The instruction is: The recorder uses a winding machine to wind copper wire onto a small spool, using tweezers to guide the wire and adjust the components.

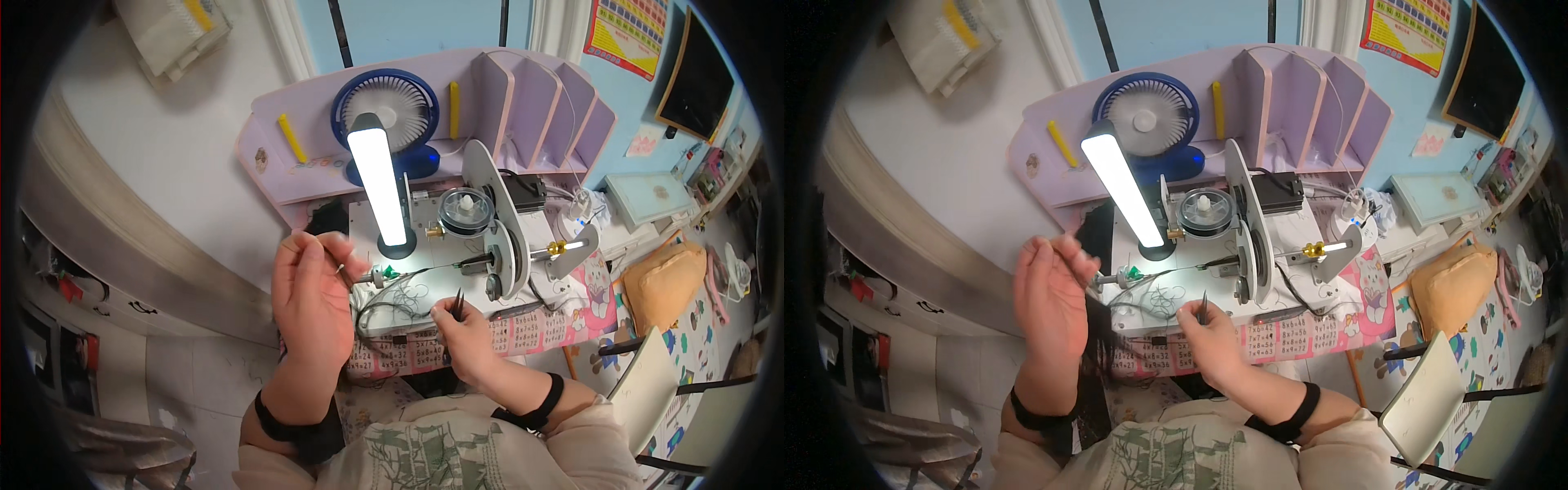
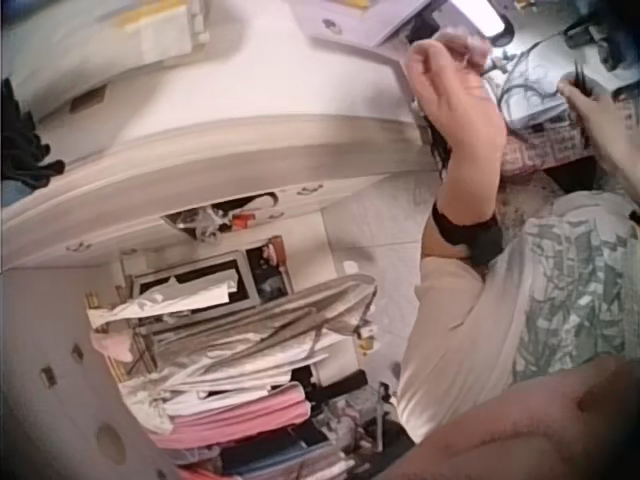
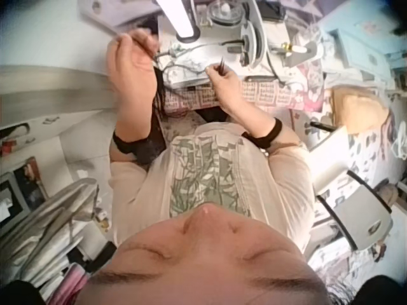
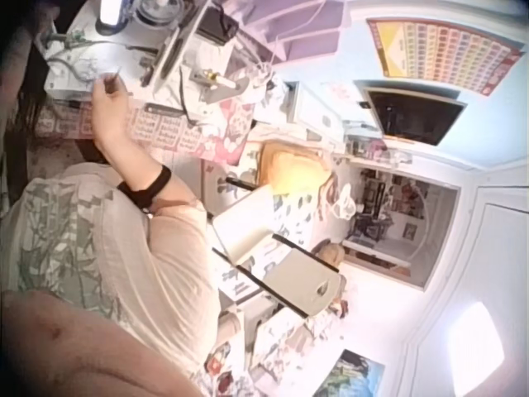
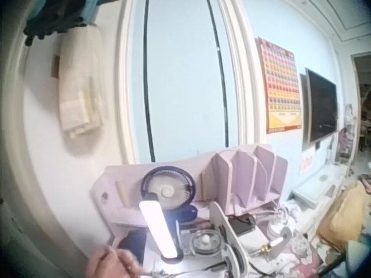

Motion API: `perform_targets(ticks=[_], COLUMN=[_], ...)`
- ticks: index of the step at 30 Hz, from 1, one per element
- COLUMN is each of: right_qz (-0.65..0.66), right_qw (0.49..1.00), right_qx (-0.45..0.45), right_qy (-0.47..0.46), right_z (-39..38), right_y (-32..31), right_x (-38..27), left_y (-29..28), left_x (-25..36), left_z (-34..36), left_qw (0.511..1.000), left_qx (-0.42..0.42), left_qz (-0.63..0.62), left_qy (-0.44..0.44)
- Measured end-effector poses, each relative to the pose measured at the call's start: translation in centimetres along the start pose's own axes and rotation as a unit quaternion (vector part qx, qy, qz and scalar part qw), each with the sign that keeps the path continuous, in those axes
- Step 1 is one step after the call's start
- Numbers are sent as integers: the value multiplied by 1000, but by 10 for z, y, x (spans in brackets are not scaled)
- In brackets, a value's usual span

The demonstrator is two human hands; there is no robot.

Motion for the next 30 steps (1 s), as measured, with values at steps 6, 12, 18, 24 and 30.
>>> perform_targets(ticks=[6,12,18,24,30], right_qz=[166,254,257,255,284], right_qw=[985,966,965,966,958], right_qx=[32,29,-5,-13,-14], right_qy=[-31,-41,-40,-42,-28], right_z=[27,29,24,21,21], right_y=[18,32,31,31,29], right_x=[-2,-17,-16,-17,-15], left_y=[29,27,27,24,22], left_x=[-20,-50,-57,-60,-61], left_z=[-1,7,13,16,19], left_qw=[733,642,634,648,672], left_qx=[-183,-199,-233,-243,-251], left_qz=[603,700,701,691,670], left_qy=[255,243,231,210,190])
Point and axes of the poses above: each hand's wrist, its own z-axis towards the middle knuckle, its own y-axis out of the palm, x = y × z, the point moved 5 cm from there along z, towards the middle knuckle
